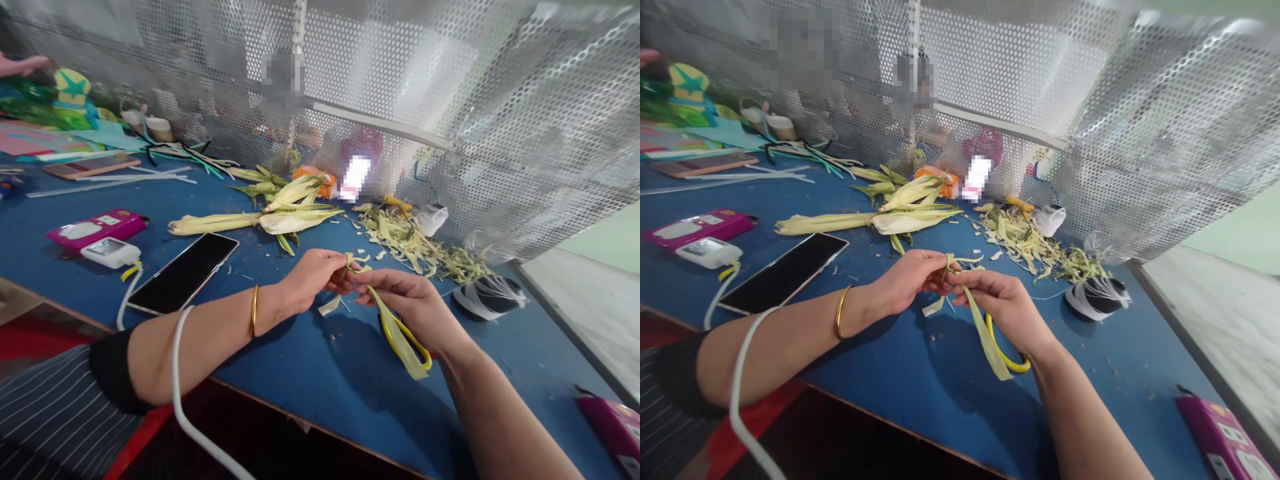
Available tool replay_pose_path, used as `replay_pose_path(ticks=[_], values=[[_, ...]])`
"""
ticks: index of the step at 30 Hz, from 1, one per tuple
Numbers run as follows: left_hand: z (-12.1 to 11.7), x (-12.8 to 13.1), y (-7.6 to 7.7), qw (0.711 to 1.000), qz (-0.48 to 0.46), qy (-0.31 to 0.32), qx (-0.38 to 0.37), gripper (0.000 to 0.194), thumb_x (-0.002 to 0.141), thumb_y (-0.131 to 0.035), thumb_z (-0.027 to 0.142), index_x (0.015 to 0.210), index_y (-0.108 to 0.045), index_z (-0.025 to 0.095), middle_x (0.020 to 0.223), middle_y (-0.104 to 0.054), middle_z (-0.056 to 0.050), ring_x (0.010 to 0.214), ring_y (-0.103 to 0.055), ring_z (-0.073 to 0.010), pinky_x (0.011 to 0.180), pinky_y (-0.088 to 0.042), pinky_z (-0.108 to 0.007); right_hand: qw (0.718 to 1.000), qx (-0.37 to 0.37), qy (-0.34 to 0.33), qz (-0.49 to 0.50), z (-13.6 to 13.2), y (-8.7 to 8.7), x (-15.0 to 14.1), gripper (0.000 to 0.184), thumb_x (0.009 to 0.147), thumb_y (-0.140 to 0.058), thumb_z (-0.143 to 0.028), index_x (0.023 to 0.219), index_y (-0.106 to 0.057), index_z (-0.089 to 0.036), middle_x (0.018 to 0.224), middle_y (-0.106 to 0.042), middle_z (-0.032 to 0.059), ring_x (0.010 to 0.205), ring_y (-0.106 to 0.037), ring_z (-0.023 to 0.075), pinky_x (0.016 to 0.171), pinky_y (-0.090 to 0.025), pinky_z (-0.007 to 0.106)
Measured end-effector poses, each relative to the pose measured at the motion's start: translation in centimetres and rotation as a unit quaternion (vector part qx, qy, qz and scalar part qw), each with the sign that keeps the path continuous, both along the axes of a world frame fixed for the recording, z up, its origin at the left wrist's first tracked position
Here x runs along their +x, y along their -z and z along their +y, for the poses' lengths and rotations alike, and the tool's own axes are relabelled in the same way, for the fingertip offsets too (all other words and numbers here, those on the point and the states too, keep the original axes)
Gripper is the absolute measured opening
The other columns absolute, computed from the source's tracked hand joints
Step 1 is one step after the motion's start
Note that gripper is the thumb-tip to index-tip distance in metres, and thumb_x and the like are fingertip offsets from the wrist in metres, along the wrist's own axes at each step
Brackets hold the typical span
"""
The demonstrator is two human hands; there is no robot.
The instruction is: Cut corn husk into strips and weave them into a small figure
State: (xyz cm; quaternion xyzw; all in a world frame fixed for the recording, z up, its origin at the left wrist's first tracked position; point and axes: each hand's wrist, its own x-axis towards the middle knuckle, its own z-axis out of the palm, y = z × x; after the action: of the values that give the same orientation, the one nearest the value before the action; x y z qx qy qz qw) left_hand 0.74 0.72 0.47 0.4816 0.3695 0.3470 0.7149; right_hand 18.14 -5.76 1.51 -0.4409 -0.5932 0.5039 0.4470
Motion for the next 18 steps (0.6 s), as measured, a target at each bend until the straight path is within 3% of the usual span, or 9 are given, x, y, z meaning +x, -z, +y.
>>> replay_pose_path(ticks=[3,5,7,12,15,18], values=[[-0.4,0.0,0.0,0.999,0.005,0.037,0.030,0.022,0.089,-0.055,0.026,0.076,-0.067,0.013,0.065,-0.068,-0.004,0.054,-0.062,-0.0112,0.059,-0.052,-0.025,0.989,0.108,0.085,-0.057,0.1,0.3,0.0,0.011,0.081,-0.071,-0.027,0.090,-0.077,-0.025,0.083,-0.074,0.0021,0.069,-0.066,0.0163,0.069,-0.054,0.032],[-0.8,0.0,-0.2,0.996,0.014,0.077,0.041,0.024,0.089,-0.055,0.028,0.074,-0.065,0.013,0.064,-0.068,-0.005,0.054,-0.062,-0.0118,0.060,-0.052,-0.026,0.957,0.212,0.161,-0.117,0.3,0.6,-0.2,0.009,0.084,-0.068,-0.026,0.086,-0.077,-0.025,0.085,-0.072,0.0030,0.077,-0.065,0.0185,0.073,-0.052,0.033],[-1.2,0.0,-0.4,0.991,0.022,0.120,0.049,0.025,0.089,-0.056,0.031,0.073,-0.064,0.013,0.064,-0.068,-0.005,0.054,-0.062,-0.0117,0.061,-0.052,-0.026,0.926,0.268,0.204,-0.168,0.3,0.9,-0.4,0.010,0.085,-0.065,-0.026,0.084,-0.075,-0.023,0.087,-0.071,0.0042,0.086,-0.064,0.0205,0.078,-0.050,0.034],[-1.4,-0.1,-0.6,0.982,0.034,0.174,0.066,0.032,0.083,-0.064,0.043,0.072,-0.061,0.014,0.065,-0.069,-0.004,0.056,-0.063,-0.0117,0.061,-0.051,-0.025,0.919,0.216,0.198,-0.265,-0.1,1.1,-1.1,0.025,0.094,-0.050,-0.030,0.074,-0.063,-0.020,0.064,-0.061,-0.0013,0.059,-0.052,0.0124,0.060,-0.042,0.025],[-1.3,-0.1,-0.4,0.979,0.044,0.186,0.074,0.033,0.084,-0.062,0.045,0.074,-0.062,0.014,0.066,-0.070,-0.005,0.056,-0.063,-0.0122,0.060,-0.051,-0.025,0.914,0.175,0.213,-0.297,-0.2,1.0,-1.3,0.032,0.091,-0.050,-0.031,0.061,-0.053,-0.020,0.054,-0.053,-0.0038,0.050,-0.043,0.0099,0.051,-0.034,0.023],[-1.3,0.0,-0.2,0.976,0.063,0.195,0.075,0.029,0.083,-0.061,0.042,0.073,-0.062,0.014,0.065,-0.069,-0.005,0.055,-0.064,-0.0123,0.058,-0.051,-0.024,0.935,0.103,0.209,-0.268,0.1,1.1,-1.2,0.036,0.086,-0.055,-0.034,0.053,-0.052,-0.019,0.047,-0.046,-0.0048,0.047,-0.037,0.0090,0.047,-0.028,0.023]])
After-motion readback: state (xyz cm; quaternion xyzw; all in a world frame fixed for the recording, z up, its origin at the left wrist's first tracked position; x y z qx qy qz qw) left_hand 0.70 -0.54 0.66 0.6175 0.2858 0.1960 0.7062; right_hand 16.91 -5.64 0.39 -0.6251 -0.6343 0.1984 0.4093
